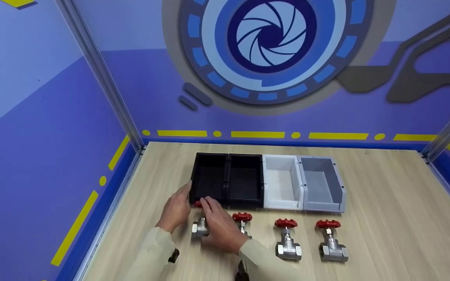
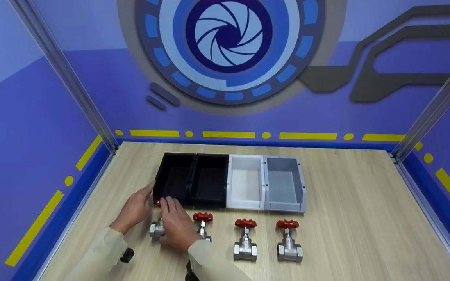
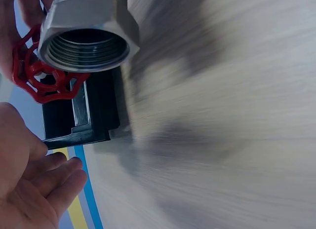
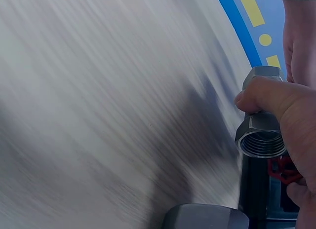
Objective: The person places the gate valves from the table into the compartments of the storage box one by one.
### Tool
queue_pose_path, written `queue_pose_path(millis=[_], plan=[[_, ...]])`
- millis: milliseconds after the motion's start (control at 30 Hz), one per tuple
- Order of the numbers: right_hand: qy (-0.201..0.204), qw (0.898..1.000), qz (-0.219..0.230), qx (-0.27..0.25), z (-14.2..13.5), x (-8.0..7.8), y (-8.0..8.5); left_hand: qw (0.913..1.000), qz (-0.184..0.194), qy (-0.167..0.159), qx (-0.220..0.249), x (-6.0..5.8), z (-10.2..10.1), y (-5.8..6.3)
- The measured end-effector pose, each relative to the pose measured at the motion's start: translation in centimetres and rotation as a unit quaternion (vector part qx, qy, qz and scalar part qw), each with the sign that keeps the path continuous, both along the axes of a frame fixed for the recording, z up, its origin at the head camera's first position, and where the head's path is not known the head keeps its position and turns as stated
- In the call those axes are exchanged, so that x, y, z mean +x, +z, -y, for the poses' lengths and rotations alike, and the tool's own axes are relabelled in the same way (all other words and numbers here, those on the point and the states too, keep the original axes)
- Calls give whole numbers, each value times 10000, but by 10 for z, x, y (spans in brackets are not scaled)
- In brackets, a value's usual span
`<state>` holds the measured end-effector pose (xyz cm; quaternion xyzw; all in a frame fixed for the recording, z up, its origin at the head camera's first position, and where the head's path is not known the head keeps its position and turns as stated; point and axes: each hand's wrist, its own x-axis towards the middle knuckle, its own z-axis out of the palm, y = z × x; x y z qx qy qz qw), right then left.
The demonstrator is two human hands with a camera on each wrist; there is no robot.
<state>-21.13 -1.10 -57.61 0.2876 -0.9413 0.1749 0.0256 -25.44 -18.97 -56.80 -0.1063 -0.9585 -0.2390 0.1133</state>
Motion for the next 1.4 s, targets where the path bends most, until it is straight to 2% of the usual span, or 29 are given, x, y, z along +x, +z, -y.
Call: queue_pose_path(millis=[133,533,833,1033,1267,1400], plan=[[-29,10000,73,25,-1,-2,3,10000,21,0,-46,-1,-1,1],[-85,9992,-398,-54,-4,-7,6,9998,147,78,-66,-7,-3,1],[-77,9986,-520,-42,-8,-12,9,9993,381,47,22,-14,-3,3],[-47,9979,-616,-184,-12,-16,8,9996,282,-16,0,-18,-4,2],[-130,9986,-456,-252,-16,-19,8,9997,-99,-203,-53,-22,-3,-1],[-85,9986,-418,-307,-18,-21,8,9997,-21,-222,-61,-23,-3,0]])
